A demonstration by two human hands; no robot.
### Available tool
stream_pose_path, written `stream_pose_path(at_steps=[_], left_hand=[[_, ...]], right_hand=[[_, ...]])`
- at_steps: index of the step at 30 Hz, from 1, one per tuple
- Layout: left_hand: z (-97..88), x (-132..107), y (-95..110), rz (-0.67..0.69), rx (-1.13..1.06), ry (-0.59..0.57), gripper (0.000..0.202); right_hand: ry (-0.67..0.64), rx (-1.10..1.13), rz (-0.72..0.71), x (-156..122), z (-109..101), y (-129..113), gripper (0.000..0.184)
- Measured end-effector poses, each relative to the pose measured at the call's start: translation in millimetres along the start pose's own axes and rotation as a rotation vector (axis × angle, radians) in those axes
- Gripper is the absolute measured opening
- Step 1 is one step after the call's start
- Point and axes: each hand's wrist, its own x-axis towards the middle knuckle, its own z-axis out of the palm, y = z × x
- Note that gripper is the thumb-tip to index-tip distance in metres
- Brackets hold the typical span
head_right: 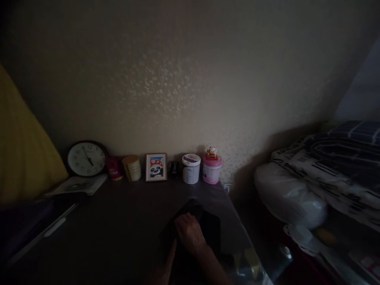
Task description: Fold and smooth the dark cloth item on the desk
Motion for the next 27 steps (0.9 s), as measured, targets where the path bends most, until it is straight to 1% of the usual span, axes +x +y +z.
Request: stream_pose_path(at_steps=[3, 6, 13, 16, 18, 20, 22, 23, 24, 26, 27], left_hand=[[7.9, 2, -1, -0.015, 0.133, 0.014, 0.067], [14.8, 5, -2, -0.046, 0.210, 0.034, 0.062], [26.5, 10, -6, -0.120, 0.307, 0.072, 0.057], [32.7, 12, -6, -0.164, 0.319, 0.042, 0.055], [36.9, 14, -7, -0.203, 0.305, -0.002, 0.054], [39.9, 16, -8, -0.215, 0.282, -0.027, 0.053], [40.4, 17, -8, -0.197, 0.284, -0.021, 0.051], [39.4, 17, -8, -0.186, 0.299, -0.021, 0.051], [37.6, 17, -8, -0.178, 0.314, -0.035, 0.052], [32.2, 16, -5, -0.188, 0.305, -0.111, 0.060], [29.0, 15, -4, -0.202, 0.272, -0.160, 0.066]], right_hand=[[0.045, 0.073, -0.071, -14, 0, 2, 0.020], [0.089, 0.069, -0.081, -14, 2, 15, 0.021], [0.036, 0.032, -0.011, 17, 6, 61, 0.027], [-0.028, 0.022, 0.030, 30, 6, 82, 0.031], [-0.056, -0.028, 0.065, 35, 2, 88, 0.032], [-0.016, -0.093, 0.110, 35, -4, 83, 0.031], [0.041, -0.102, 0.111, 30, -7, 68, 0.030], [0.052, -0.079, 0.088, 27, -6, 58, 0.030], [0.023, -0.043, 0.028, 23, -5, 48, 0.030], [-0.040, 0.009, -0.070, 16, 1, 34, 0.030], [-0.037, 0.014, -0.074, 14, 4, 32, 0.029]])
